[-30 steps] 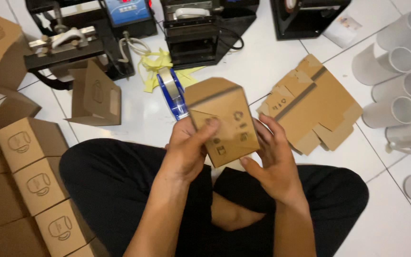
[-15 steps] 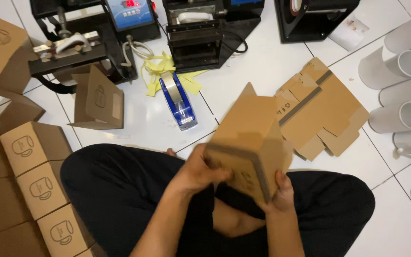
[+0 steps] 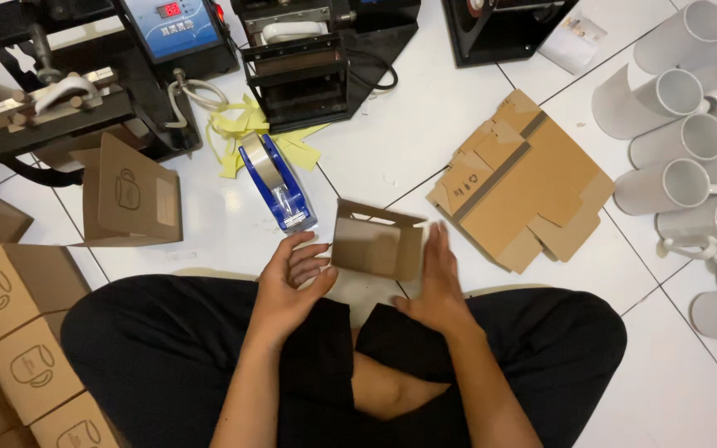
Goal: The person assembles flat cardboard boxes, places white ceramic mugs inside, and closes the boxes. The person repeats this process for multiple mugs, stacking the finished boxes nearby.
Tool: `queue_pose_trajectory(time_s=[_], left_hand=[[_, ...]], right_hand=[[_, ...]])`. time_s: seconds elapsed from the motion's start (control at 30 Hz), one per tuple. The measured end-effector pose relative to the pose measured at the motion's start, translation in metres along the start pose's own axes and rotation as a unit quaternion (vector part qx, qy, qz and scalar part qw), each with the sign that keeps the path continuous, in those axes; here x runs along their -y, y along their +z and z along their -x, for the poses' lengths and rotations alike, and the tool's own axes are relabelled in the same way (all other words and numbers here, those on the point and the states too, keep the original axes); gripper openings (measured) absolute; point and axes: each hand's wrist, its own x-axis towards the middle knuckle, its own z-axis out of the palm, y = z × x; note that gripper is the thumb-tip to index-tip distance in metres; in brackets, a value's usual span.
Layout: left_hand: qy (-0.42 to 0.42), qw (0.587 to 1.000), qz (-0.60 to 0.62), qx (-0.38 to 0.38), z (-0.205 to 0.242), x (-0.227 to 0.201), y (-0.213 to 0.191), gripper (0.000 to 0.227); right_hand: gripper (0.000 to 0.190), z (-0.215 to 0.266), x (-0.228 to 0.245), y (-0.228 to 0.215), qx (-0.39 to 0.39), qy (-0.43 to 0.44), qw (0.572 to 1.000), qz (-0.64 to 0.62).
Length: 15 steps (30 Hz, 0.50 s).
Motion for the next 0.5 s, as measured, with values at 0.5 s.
queue_pose_trajectory(time_s=[0.5], left_hand=[[0.013, 0.999, 0.004, -0.041, 0.000, 0.009, -0.004, 0.064]], right_hand=[[0.102, -0.052, -0.103, -0.066, -0.170, 0.212, 0.945, 0.180]])
